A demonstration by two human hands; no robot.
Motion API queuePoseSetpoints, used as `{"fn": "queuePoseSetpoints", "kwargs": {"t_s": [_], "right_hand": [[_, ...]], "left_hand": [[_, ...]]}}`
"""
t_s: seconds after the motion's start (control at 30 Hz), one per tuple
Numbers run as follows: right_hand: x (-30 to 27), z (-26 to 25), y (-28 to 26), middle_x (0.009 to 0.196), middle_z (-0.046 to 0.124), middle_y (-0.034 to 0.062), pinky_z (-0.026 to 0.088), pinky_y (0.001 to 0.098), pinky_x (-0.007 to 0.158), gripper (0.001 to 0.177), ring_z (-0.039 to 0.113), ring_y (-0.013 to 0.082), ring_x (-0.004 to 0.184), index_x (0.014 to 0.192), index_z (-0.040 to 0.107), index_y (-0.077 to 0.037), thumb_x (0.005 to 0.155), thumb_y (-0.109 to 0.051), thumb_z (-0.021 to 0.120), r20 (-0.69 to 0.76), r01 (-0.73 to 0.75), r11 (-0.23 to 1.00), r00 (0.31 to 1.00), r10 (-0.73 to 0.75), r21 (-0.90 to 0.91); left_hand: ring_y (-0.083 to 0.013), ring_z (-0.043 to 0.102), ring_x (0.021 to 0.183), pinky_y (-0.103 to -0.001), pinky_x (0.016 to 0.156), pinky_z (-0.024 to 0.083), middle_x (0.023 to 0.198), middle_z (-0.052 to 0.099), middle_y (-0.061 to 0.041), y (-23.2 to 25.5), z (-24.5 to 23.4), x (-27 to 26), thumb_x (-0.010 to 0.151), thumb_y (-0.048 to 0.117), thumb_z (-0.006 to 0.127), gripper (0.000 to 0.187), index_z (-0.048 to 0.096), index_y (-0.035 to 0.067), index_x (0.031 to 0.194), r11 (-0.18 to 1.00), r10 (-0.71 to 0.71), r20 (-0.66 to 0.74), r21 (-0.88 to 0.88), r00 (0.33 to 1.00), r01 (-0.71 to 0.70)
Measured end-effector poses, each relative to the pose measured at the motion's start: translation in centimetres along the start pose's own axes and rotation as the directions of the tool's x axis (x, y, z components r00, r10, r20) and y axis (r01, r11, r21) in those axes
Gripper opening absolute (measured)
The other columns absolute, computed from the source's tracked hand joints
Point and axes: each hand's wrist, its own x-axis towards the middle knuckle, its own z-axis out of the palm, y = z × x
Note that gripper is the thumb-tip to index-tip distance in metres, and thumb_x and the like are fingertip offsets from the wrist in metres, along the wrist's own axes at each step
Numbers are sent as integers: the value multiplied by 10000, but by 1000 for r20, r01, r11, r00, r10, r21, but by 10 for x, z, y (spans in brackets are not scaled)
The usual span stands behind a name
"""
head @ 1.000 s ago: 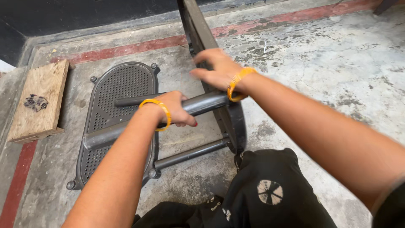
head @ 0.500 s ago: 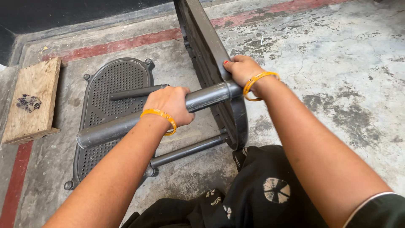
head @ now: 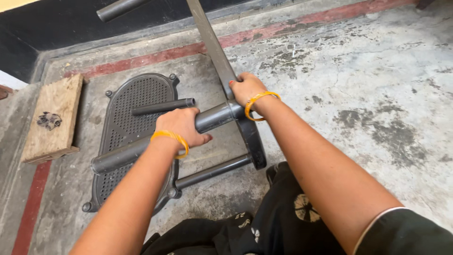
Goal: The person assembles a two-tier plastic step stool by hand. They insert and tighten the legs into the upper and lower tiers, then flip and reposition the stool to secure all components. The finished stool is placed upright on the floor.
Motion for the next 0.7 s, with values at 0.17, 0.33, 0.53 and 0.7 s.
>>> {"fn": "queuePoseSetpoints", "kwargs": {"t_s": [0.17, 0.33, 0.53, 0.7], "right_hand": [[-2, 1, -11, 1219, 695, 210, 472, 422, 1016, 493, 660, 343, 1160, 1268, 657, -24, 926, -375, 604, 23, -65, 997, 998, 64, 30], [-4, -6, -4, 1179, 723, 219, 499, 401, 993, 512, 699, 321, 1119, 1272, 644, 0, 917, -368, 614, 22, -61, 995, 998, 60, 73], [-10, -6, -8, 1193, 701, 220, 490, 388, 990, 548, 680, 320, 1132, 1297, 616, 7, 895, -364, 643, 2, -44, 995, 999, 44, 88], [-18, 2, -20, 1209, 698, 223, 493, 401, 1012, 521, 674, 343, 1156, 1284, 638, -4, 896, -351, 635, -7, -61, 997, 998, 61, 49]], "left_hand": [[-297, 736, 961, -398, 894, 569, 1023, 764, -153, 11, -6, 38, 602, 446, 888, 637, 736, 102, 1117, 970, 85, 218, -243, 972, -30], [-193, 782, 716, -328, 702, 647, 824, 804, -119, 26, 4, 83, 581, 243, 884, 464, 770, -44, 928, 888, 191, 604, -441, 773, 126], [-243, 765, 713, -373, 683, 645, 806, 769, -143, 30, 1, 63, 638, 227, 885, 438, 732, -48, 943, 910, 93, 450, -401, 888, 108], [-346, 721, 917, -437, 860, 571, 960, 738, -187, 34, -1, 29, 672, 284, 832, 455, 723, 110, 1079, 997, 38, 125, -77, 991, -28]]}}
